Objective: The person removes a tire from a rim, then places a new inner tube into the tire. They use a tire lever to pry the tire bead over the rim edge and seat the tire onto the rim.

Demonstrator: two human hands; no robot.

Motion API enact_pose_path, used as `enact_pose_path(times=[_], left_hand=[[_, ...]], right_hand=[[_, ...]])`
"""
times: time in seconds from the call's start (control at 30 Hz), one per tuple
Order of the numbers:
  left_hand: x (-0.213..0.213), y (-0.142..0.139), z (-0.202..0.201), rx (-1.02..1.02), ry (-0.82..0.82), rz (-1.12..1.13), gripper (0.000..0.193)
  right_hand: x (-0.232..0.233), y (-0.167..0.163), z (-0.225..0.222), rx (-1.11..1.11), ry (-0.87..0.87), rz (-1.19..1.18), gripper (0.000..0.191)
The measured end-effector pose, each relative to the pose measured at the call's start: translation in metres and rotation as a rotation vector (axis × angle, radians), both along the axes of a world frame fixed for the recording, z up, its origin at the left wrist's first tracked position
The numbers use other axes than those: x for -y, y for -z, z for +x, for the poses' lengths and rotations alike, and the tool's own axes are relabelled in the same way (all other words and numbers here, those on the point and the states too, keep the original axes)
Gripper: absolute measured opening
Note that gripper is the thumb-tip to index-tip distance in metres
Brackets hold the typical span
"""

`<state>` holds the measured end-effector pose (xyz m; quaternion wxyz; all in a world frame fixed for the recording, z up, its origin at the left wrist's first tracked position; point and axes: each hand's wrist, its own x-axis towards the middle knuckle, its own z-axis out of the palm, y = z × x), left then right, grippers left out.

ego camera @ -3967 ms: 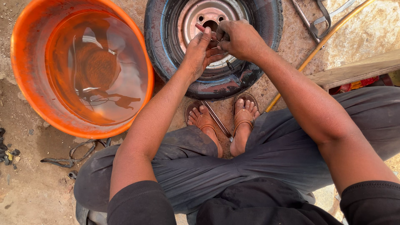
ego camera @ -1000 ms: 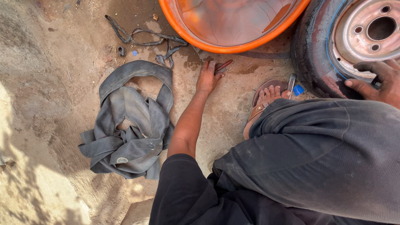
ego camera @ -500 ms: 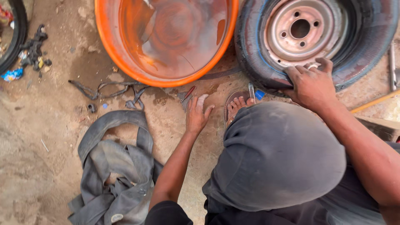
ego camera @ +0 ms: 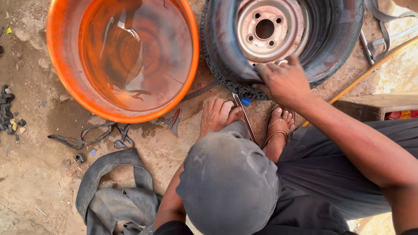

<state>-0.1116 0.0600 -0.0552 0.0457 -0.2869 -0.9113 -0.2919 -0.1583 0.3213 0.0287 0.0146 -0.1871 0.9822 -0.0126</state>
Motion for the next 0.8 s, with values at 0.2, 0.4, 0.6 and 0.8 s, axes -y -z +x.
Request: enact_pose_path(times=[0.2,0.4,0.6,0.8], left_hand=[[-0.009,0.036,-0.026,-0.155,0.218,-0.139,0.033],[-0.001,0.056,-0.031,-0.288,0.252,-0.091,0.035],[-0.007,0.111,-0.057,-0.355,0.28,-0.054,0.039],[-0.012,0.173,-0.074,-0.42,0.276,-0.059,0.046]], right_hand=[[-0.019,0.021,-0.017,0.095,0.064,-0.386,0.067],[-0.048,0.057,-0.078,0.177,0.236,-0.383,0.046],[-0.033,0.115,-0.137,0.463,0.25,-0.2,0.051],[-0.03,0.138,-0.169,0.547,0.259,-0.026,0.028]])
